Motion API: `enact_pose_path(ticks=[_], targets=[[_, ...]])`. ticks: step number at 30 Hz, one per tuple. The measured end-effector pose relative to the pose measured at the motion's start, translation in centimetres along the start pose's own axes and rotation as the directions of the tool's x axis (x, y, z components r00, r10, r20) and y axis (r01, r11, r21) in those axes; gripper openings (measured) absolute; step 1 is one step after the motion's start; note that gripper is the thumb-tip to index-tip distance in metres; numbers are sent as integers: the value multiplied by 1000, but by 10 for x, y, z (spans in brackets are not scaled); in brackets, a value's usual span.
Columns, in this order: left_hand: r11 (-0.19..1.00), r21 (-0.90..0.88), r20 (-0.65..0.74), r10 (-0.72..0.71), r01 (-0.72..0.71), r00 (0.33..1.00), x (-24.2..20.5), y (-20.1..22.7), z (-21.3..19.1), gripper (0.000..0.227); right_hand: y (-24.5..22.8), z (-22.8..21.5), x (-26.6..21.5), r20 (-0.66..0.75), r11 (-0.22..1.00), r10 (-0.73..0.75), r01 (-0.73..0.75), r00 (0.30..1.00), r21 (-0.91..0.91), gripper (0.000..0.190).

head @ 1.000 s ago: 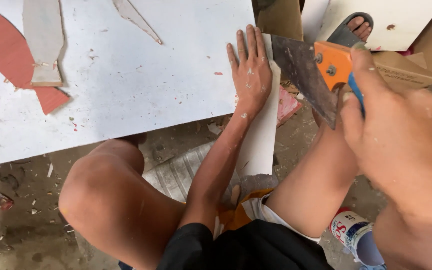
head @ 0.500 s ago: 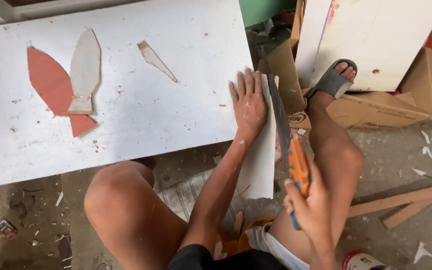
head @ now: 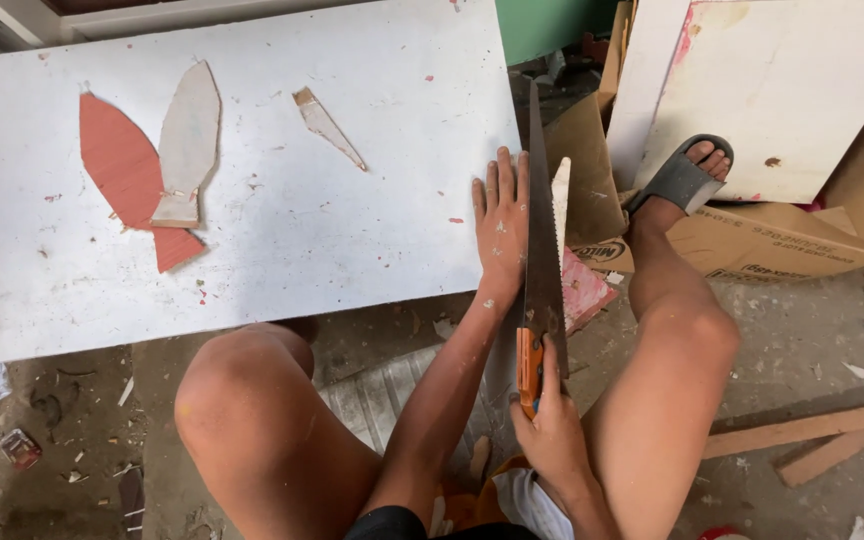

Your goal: The person uses a hand saw to cut a white rectangular board on a white table. They hold the board with their left hand and saw with their right, periodically adjusting the board's position to continue cutting along a marked line.

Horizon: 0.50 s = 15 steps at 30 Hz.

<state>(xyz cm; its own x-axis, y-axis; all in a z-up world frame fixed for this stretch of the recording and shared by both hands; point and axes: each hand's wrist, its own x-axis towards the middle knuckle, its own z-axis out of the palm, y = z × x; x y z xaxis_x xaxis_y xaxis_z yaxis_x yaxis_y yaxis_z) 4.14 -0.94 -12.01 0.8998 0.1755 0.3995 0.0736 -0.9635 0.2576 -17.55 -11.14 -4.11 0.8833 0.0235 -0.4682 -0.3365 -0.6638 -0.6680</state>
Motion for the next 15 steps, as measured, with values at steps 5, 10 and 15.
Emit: enact_pose_path(ticks=[5,10,15], targets=[[994,107,2,13,-13,1000,-1,-2,2,63,-2,-1,-1,35,998,4,-1,999,-70,95],[1000,14,13,2,-2,1000,-1,-1,2,65,-2,0,0,39,998,-7,9,999,-65,97],[998,63,7,5,-5,1000,-1,-2,6,64,-9,-2,-2,59,999,16,-13,998,-44,96]])
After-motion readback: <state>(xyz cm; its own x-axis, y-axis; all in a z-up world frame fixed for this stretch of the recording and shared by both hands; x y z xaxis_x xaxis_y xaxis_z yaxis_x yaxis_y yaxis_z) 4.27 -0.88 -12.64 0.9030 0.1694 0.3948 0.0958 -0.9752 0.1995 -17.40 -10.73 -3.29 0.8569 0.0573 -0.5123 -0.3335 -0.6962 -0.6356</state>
